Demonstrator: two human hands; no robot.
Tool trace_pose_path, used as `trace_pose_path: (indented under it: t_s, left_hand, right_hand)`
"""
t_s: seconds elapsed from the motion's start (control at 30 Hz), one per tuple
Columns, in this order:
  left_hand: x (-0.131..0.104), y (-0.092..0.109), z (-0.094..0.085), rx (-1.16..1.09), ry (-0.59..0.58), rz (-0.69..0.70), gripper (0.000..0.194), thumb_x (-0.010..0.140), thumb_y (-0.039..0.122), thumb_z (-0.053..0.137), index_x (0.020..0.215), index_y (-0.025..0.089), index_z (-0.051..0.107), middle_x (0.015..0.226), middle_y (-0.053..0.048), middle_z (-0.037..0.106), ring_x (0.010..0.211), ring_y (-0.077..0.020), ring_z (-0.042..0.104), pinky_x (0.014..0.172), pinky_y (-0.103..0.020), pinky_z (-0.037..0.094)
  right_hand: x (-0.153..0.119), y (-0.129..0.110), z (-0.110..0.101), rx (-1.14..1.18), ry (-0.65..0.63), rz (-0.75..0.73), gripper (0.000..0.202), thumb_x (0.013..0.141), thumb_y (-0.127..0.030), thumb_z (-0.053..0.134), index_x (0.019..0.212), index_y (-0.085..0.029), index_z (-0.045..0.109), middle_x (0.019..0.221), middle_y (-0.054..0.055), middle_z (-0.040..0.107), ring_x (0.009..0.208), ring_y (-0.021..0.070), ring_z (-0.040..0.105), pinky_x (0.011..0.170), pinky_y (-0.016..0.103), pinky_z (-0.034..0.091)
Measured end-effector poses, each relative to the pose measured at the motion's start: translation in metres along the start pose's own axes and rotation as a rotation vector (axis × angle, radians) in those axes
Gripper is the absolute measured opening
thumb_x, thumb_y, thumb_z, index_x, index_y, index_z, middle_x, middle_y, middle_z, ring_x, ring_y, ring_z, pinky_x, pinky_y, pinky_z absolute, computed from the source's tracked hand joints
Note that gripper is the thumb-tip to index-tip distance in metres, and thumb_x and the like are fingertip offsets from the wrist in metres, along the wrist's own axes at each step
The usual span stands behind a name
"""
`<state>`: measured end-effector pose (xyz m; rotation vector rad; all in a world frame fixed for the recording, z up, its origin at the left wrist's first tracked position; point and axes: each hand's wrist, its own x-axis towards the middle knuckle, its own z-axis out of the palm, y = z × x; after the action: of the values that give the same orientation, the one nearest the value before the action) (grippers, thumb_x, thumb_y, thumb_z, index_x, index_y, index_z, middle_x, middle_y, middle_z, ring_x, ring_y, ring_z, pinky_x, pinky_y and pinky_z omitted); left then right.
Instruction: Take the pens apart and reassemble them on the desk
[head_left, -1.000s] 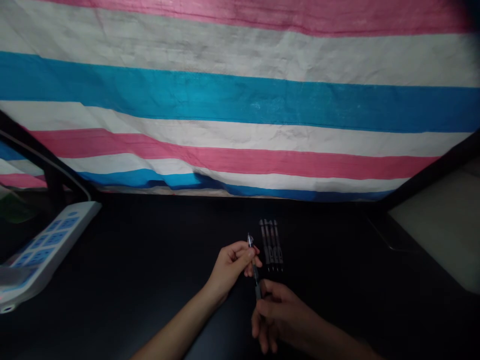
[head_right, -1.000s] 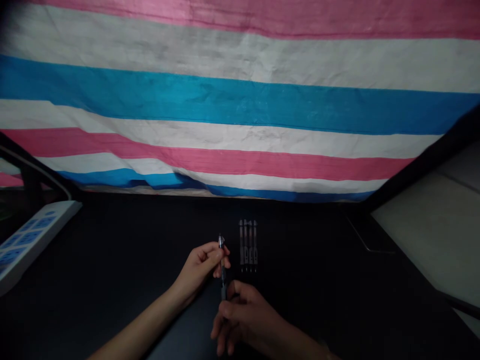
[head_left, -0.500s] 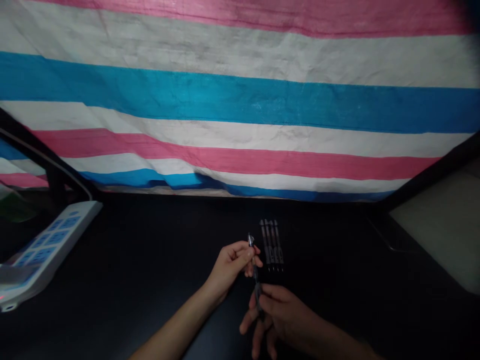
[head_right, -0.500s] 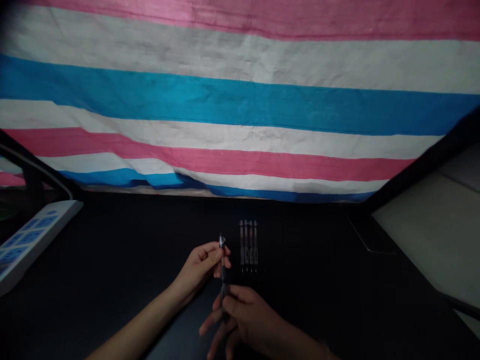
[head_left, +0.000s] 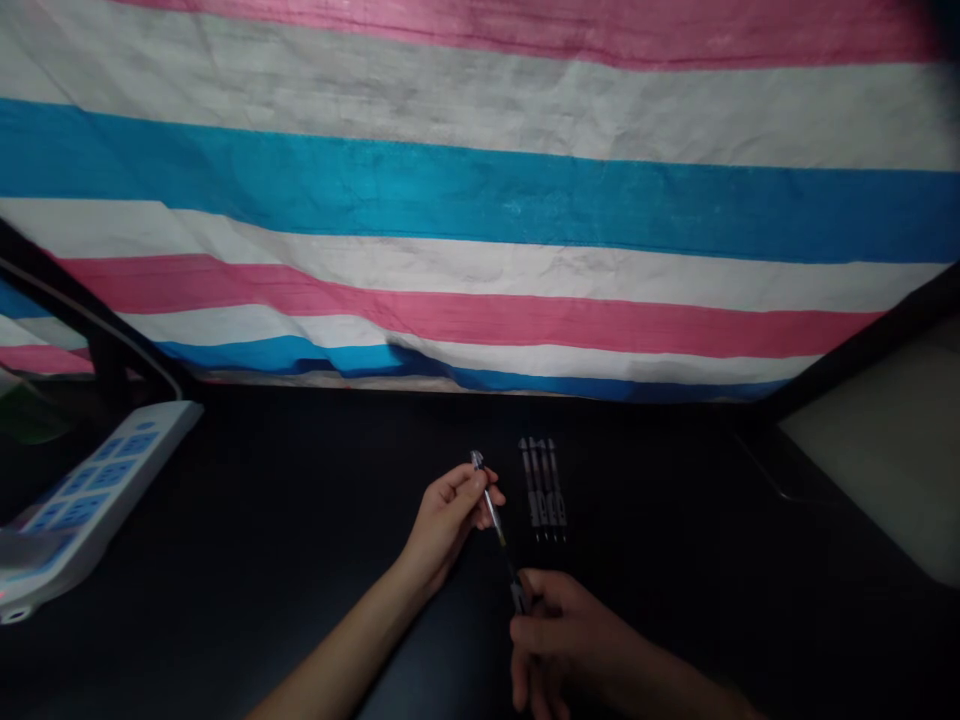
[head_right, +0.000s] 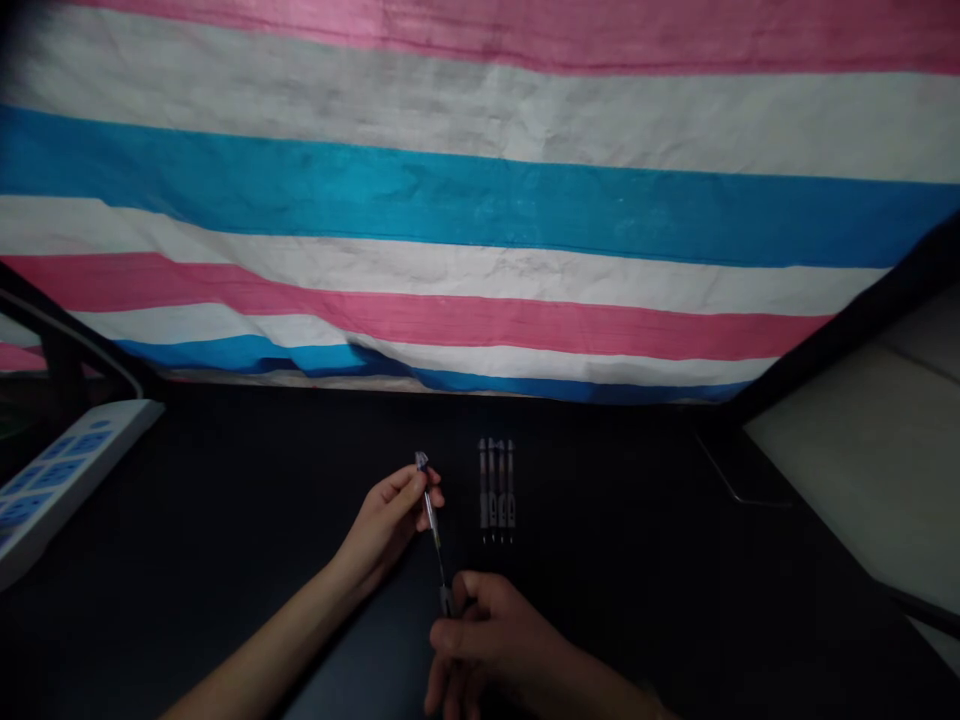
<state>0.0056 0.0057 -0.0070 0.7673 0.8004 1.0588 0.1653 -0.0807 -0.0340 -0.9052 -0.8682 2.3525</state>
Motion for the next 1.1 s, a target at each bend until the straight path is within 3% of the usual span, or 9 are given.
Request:
trace_pose_path:
  t_s: [0.2,0.67,0.87,1.1]
  left_hand:
    - [0.004,0.003,-0.003,-0.075,0.068,0.02,0.031,0.072,0.038,0.076,0.083,0.011,0.068,0.067,-0.003,0.066,0.05,-0.0046,0.05,0.049,-0.015,0.039]
    - [0.003,0.004,-0.002,-0.099,0.07,-0.007,0.031,0.072,0.038,0.077,0.082,0.011,0.067,0.068,-0.003,0.067,0.053,-0.0051,0.053,0.051,-0.015,0.042]
    - [0.0,0.0,0.0,-0.039,-0.008,-0.04,0.032,0.074,0.041,0.075,0.083,0.012,0.066,0.068,-0.003,0.069,0.052,-0.0055,0.054,0.051,-0.015,0.042]
    - [-0.006,-0.002,0.006,0.175,-0.23,-0.048,0.029,0.076,0.038,0.073,0.079,0.011,0.062,0.067,-0.006,0.071,0.051,-0.0074,0.054,0.053,-0.019,0.043]
  right_hand:
    - [-0.001,-0.003,0.003,-0.03,0.008,0.016,0.042,0.074,-0.039,0.067,0.09,-0.02,0.034,0.06,0.003,0.068,0.039,0.0104,0.058,0.035,0.013,0.038]
    - [-0.004,-0.007,0.005,-0.019,0.018,0.034,0.041,0.074,-0.038,0.069,0.09,-0.019,0.036,0.062,0.004,0.068,0.04,0.0107,0.059,0.038,0.014,0.038]
    - [-0.003,-0.007,0.005,-0.02,0.007,0.013,0.04,0.075,-0.04,0.068,0.089,-0.019,0.037,0.062,0.004,0.069,0.038,0.0104,0.058,0.035,0.014,0.037]
    - [-0.001,-0.004,0.003,-0.013,0.096,-0.059,0.045,0.076,-0.048,0.069,0.091,-0.018,0.039,0.062,0.001,0.066,0.034,0.0052,0.049,0.033,0.014,0.025]
